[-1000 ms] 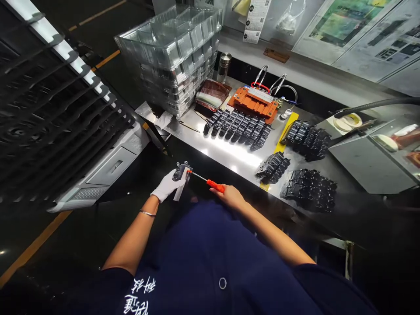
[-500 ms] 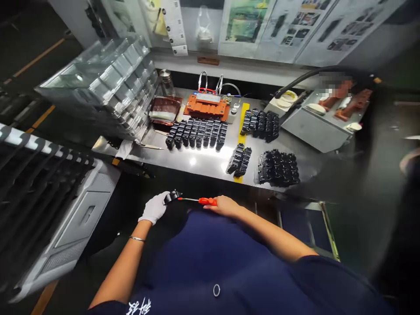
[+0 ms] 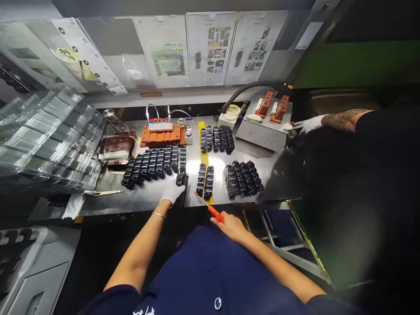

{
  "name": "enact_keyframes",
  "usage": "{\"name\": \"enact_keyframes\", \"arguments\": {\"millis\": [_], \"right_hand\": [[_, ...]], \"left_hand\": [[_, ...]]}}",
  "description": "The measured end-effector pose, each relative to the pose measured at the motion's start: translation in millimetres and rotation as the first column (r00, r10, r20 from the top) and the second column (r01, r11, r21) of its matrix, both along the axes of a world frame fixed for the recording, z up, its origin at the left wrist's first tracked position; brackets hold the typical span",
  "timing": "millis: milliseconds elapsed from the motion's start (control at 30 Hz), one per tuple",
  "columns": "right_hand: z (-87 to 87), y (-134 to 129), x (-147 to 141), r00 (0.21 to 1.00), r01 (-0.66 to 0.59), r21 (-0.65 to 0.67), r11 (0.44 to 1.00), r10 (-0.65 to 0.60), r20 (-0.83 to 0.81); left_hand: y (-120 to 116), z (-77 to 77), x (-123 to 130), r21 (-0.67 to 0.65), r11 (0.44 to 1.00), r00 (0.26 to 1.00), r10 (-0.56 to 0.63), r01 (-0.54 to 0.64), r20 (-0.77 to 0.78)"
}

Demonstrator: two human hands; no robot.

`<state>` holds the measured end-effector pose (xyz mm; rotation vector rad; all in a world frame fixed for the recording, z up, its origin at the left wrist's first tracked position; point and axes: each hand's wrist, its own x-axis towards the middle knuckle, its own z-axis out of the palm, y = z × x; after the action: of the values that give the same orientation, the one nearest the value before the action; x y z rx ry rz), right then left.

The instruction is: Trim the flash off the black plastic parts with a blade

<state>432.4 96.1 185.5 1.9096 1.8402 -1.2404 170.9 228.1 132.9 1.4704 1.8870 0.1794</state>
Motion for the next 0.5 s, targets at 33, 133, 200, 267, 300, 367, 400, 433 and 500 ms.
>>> {"name": "enact_keyframes", "arguments": {"millis": [33,133,200,267,300,367,400,433,500], "right_hand": [[0.2,3.4,3.4,1.0,0.01,0.005,1.0,-0.01,0.006],[0.4,15.3,15.3,0.999,0.041,0.018,0.999,-0.041,-0.003],[-0.2,22.0,24.9,0.998,0.068,0.019,0.998,-0.067,-0.016],[-1.2,26.2,34.5,0.995,0.097,0.014,0.995,-0.097,-0.024],[-1.8,27.2,38.5,0.993,0.112,0.011,0.994,-0.112,-0.024],[-2.6,27.9,43.7,0.991,0.133,0.006,0.991,-0.133,-0.024],[-2.7,28.1,44.5,0.99,0.137,0.005,0.99,-0.137,-0.023],[-2.7,28.8,44.0,0.99,0.138,0.006,0.99,-0.138,-0.023],[-2.3,32.6,39.6,0.991,0.129,0.013,0.992,-0.129,-0.022]], "left_hand": [[13.4,-2.6,17.2,0.008,1.0,1.0,0.0,0.0,-0.031],[37.2,-10.1,54.5,0.037,0.999,0.994,0.001,0.003,-0.109],[42.2,-13.1,67.4,0.058,0.998,0.99,-0.017,0.026,-0.141],[44.2,-13.0,72.9,0.08,0.995,0.984,-0.045,0.059,-0.172],[46.0,-11.8,73.7,0.093,0.993,0.98,-0.053,0.072,-0.194],[54.3,-7.5,73.0,0.134,0.987,0.966,-0.048,0.084,-0.253],[60.8,-4.9,71.9,0.161,0.983,0.958,-0.041,0.089,-0.283],[68.6,-2.6,70.5,0.186,0.978,0.95,-0.034,0.096,-0.309],[84.8,0.2,68.0,0.214,0.97,0.938,-0.034,0.114,-0.346]]}}
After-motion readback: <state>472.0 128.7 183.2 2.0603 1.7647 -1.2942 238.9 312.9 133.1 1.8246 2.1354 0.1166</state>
